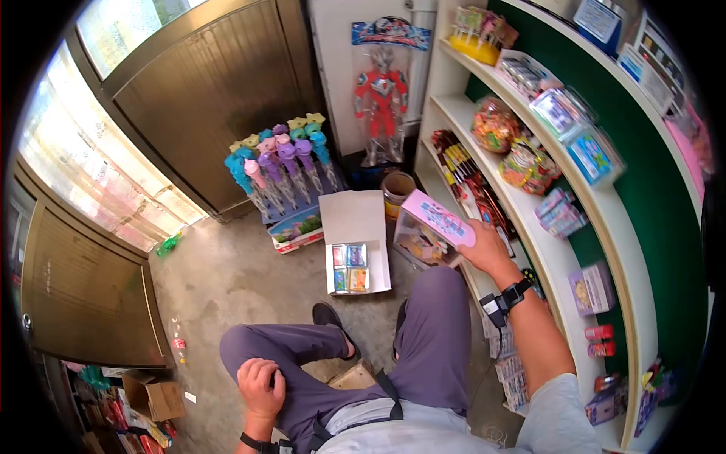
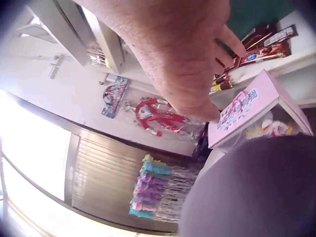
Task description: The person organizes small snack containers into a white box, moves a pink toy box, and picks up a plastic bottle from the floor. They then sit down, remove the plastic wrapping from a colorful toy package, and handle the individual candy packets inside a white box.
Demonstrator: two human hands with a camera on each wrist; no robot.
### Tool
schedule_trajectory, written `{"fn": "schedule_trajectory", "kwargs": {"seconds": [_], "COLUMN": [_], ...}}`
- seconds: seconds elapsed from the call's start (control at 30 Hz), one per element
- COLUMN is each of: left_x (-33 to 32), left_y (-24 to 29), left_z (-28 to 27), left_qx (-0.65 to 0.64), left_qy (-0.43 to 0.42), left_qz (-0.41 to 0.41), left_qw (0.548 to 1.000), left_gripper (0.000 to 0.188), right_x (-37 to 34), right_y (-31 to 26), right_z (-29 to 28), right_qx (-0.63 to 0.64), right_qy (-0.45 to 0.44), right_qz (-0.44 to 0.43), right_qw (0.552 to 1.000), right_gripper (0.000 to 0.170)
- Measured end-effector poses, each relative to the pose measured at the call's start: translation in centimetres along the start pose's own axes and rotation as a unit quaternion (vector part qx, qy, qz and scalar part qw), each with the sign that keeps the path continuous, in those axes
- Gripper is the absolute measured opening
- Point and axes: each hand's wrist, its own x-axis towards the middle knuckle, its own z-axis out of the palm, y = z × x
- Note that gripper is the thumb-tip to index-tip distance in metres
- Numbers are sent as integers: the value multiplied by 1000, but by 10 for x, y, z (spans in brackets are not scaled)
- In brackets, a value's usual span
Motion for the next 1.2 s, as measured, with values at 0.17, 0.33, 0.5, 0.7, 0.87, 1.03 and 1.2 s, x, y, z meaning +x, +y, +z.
{"fn": "schedule_trajectory", "kwargs": {"seconds": [0.17, 0.33, 0.5, 0.7, 0.87, 1.03, 1.2], "left_x": [12, 24, 99, 139, 181, 193, 155], "left_y": [-3, -10, -19, -82, -102, -106, -94], "left_z": [3, -19, -21, 1, 4, -30, -83], "left_qx": [8, -35, 32, -27, -121, -201, -198], "left_qy": [-13, -4, -115, -218, -219, -241, -243], "left_qz": [-11, -38, -46, -13, -46, -119, -250], "left_qw": [1000, 999, 992, 976, 967, 942, 916], "left_gripper": [15, 16, 14, 18, 17, 14, 13], "right_x": [67, 112, 140, 151, 139, 148, 198], "right_y": [8, 4, 2, 3, -34, -162, -327], "right_z": [31, 82, 115, 140, 87, -56, -217], "right_qx": [-52, -90, -55, -107, -123, -144, -136], "right_qy": [-19, -66, -106, -59, -33, -78, -139], "right_qz": [5, 29, 31, 51, 113, 108, -17], "right_qw": [998, 993, 992, 991, 985, 981, 981], "right_gripper": [111, 121, 117, 109, 107, 108, 104]}}
